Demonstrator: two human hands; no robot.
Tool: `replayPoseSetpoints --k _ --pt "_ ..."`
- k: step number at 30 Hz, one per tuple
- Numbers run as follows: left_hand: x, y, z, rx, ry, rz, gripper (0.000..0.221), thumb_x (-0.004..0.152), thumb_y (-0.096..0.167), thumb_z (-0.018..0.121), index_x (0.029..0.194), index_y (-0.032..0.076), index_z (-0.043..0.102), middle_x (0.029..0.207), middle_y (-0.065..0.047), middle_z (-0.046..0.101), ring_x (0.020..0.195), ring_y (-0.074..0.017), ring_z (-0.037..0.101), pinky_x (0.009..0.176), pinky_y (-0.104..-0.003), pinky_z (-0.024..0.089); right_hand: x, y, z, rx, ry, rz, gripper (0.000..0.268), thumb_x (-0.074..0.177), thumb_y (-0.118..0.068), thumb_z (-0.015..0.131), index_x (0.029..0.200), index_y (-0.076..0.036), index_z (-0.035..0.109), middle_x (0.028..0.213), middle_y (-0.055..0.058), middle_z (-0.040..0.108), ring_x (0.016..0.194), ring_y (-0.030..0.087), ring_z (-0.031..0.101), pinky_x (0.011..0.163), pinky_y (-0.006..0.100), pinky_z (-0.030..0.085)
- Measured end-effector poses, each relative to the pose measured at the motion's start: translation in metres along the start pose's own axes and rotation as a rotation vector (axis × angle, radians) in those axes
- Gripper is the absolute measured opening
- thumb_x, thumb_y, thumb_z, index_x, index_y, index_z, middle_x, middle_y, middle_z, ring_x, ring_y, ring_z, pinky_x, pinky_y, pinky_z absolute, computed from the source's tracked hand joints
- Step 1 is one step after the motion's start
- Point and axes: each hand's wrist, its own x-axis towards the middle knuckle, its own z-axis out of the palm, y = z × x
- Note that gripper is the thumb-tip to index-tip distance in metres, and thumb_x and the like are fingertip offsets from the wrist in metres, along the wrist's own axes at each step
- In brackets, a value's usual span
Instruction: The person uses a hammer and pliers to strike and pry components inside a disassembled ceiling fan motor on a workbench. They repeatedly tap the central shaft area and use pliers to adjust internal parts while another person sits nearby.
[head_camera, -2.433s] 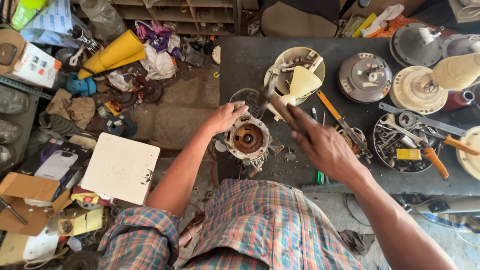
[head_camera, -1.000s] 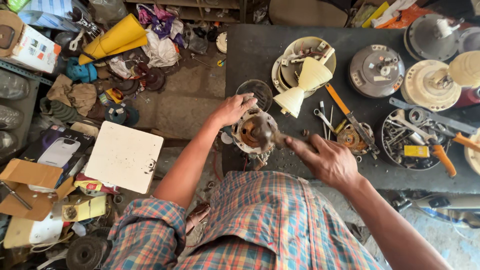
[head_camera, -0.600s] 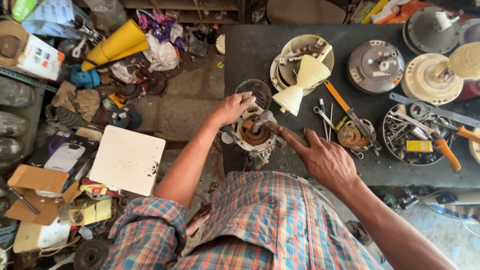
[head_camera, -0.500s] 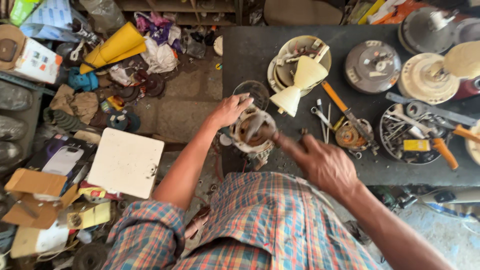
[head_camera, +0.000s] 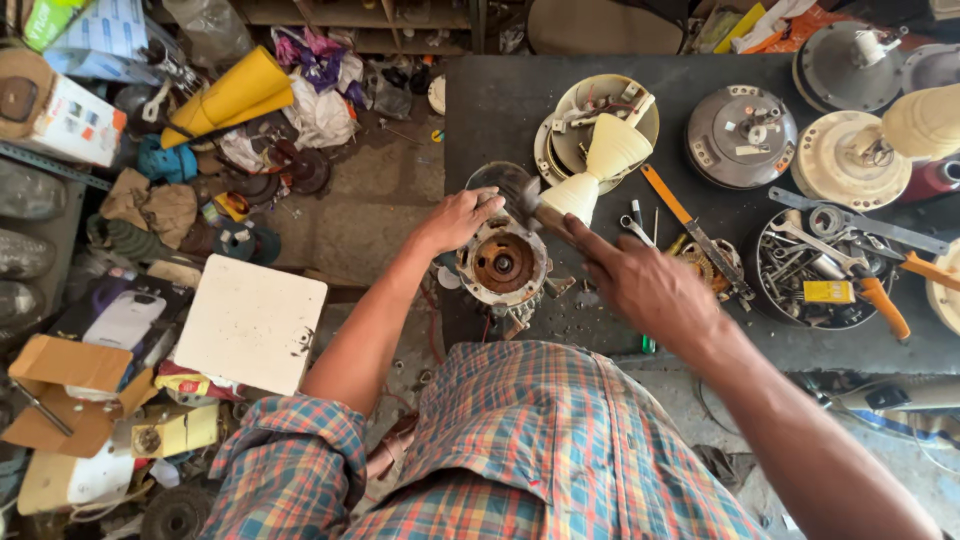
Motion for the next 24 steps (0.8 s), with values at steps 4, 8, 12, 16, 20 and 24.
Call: replayPoseSetpoints --k 4,8,12,16,20,24 --pt "0.006 0.001 0.003 0.001 -0.004 -0.035 0.065 0.1 0.059 0.049 0.139 0.008 0.061 0.13 -0.016 0.07 0.123 -0.0362 0.064 0.102 -0.043 0.051 -0.001 0.005 -0.004 0.191 0.391 -0.239 0.057 0.102 -0.035 0.051 0.157 -0.028 0.039 0.088 0.012 0.065 0.063 0.031 0.066 0.056 0.045 0.055" --pt "0.002 -0.004 0.004 -0.029 -0.011 -0.04 0.066 0.099 0.06 0.05 0.14 0.008 0.06 0.127 -0.016 0.072 0.124 -0.0349 0.065 0.103 -0.043 0.051 -0.003 0.001 -0.001 0.152 0.197 -0.121 0.057 0.105 -0.037 0.047 0.16 -0.033 0.032 0.088 0.013 0.064 0.065 0.031 0.068 0.057 0.044 0.057" --pt "0.009 -0.002 0.002 0.059 -0.04 -0.085 0.066 0.101 0.06 0.049 0.144 0.01 0.059 0.134 -0.018 0.066 0.126 -0.0382 0.061 0.106 -0.045 0.047 -0.005 0.004 0.0 0.08 0.232 -0.131 0.058 0.102 -0.036 0.051 0.158 -0.035 0.035 0.089 0.012 0.065 0.064 0.034 0.069 0.057 0.047 0.056" --pt "0.005 -0.011 0.006 0.003 -0.017 -0.05 0.069 0.098 0.061 0.048 0.143 0.009 0.059 0.136 -0.017 0.066 0.126 -0.0362 0.062 0.104 -0.043 0.05 -0.006 0.007 0.02 0.259 0.402 -0.249 0.06 0.101 -0.034 0.054 0.158 -0.029 0.038 0.085 0.011 0.061 0.06 0.032 0.065 0.054 0.047 0.055" --pt "0.01 -0.006 0.003 -0.003 -0.033 -0.056 0.069 0.099 0.062 0.048 0.142 0.009 0.058 0.137 -0.018 0.066 0.127 -0.0359 0.063 0.104 -0.044 0.05 -0.004 0.013 0.044 0.185 0.268 -0.105 0.059 0.1 -0.035 0.056 0.156 -0.033 0.039 0.084 0.01 0.062 0.055 0.03 0.063 0.052 0.047 0.056" --pt "0.006 -0.008 0.004 -0.014 -0.028 -0.105 0.069 0.097 0.062 0.048 0.143 0.012 0.058 0.134 -0.017 0.067 0.125 -0.0358 0.063 0.104 -0.043 0.05 -0.004 0.015 0.069 0.364 0.667 -0.267 0.059 0.103 -0.028 0.058 0.159 -0.022 0.04 0.088 0.012 0.061 0.065 0.029 0.064 0.059 0.046 0.055"
